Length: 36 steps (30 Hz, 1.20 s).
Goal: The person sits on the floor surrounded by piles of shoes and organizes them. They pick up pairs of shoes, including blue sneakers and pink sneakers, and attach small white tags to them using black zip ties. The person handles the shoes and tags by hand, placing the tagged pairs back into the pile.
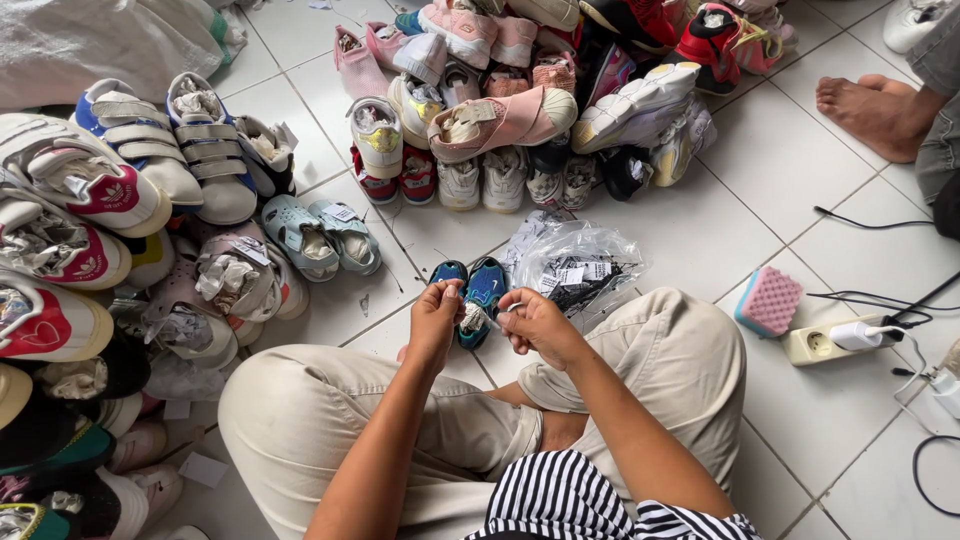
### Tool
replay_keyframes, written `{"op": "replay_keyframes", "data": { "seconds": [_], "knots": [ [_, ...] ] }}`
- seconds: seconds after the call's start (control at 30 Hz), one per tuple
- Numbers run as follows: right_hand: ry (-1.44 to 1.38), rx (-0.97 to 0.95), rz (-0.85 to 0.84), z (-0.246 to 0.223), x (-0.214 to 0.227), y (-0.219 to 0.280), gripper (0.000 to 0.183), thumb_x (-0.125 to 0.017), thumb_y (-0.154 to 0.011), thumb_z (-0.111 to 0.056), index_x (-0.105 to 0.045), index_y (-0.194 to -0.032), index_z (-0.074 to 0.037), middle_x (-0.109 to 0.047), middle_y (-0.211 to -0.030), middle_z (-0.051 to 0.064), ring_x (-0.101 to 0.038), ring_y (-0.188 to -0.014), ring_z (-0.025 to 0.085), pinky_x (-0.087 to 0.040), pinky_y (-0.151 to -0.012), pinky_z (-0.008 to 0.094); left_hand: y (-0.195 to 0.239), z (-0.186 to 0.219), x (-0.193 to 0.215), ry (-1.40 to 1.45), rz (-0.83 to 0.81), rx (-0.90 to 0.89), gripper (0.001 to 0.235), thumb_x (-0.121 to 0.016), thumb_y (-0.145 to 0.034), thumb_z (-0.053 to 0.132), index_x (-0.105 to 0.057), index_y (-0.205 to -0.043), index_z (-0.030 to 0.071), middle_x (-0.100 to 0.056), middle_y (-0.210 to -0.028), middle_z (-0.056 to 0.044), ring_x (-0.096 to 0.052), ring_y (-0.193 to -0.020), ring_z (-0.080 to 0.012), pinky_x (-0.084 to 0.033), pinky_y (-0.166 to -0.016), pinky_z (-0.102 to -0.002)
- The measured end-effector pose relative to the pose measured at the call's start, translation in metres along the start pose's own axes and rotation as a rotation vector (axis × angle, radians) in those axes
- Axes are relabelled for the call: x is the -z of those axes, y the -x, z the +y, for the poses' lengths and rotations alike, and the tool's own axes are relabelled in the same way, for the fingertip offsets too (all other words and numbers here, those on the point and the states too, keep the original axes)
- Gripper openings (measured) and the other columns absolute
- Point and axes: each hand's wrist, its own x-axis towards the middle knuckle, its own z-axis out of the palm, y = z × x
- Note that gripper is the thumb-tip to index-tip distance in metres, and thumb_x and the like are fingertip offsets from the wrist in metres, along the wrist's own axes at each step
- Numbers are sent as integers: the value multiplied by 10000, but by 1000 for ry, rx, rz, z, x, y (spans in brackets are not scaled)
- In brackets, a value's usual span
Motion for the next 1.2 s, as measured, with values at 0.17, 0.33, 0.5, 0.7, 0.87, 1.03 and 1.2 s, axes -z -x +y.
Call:
{"op": "replay_keyframes", "data": {
  "seconds": [0.17,0.33,0.5,0.7,0.87,1.03,1.2],
  "knots": [
    [-166,-29,-30,-7,15,-1,151,-681,-948,-5,-633,-1090,10,-663,-827,148,-675,-637,169,-604,-546,290,4,7,0,-40,28,-21,207,-519,-1051,84,-662,-1192,34,-628,-851,-27,-583,-761,-76,-542,-715,-203],
    [-313,-37,-41,-16,17,3,161,-664,-937,30,-661,-1093,71,-701,-914,198,-729,-772,212,-655,-696,360,8,16,1,-43,77,-13,238,-537,-1039,91,-633,-1244,20,-645,-915,-31,-613,-813,-71,-572,-787,-211],
    [-427,88,-120,-16,20,3,282,-616,-930,76,-648,-1209,99,-728,-1042,263,-759,-906,295,-664,-820,433,2,7,4,22,90,-23,201,-597,-1031,135,-652,-1165,-4,-678,-865,-59,-648,-752,-87,-590,-735,-226],
    [-284,139,-30,-26,6,6,264,-618,-1004,-110,-676,-1186,71,-738,-993,194,-745,-839,255,-675,-745,428,17,25,-4,10,-19,-97,144,-607,-1030,142,-675,-1092,31,-640,-825,-40,-611,-775,-96,-550,-733,-236],
    [111,366,67,-16,3,3,252,-619,-1016,-94,-703,-1188,69,-677,-999,98,-670,-888,125,-632,-824,288,39,39,-16,-218,-121,-194,127,-697,-973,141,-750,-1075,88,-662,-817,-37,-586,-797,-89,-519,-721,-250],
    [153,404,81,-10,0,1,384,-737,-932,-50,-613,-1284,41,-736,-849,140,-728,-759,147,-636,-778,283,36,24,-15,-256,-175,-203,200,-769,-926,123,-725,-1106,48,-698,-840,-67,-635,-791,-121,-551,-715,-262],
    [227,409,102,-15,-8,5,209,-712,-958,-48,-649,-1144,24,-748,-849,115,-719,-776,108,-627,-777,259,42,31,-17,-318,-181,-214,126,-741,-961,158,-754,-1040,62,-705,-813,-75,-638,-765,-135,-545,-722,-286]
  ]
}}
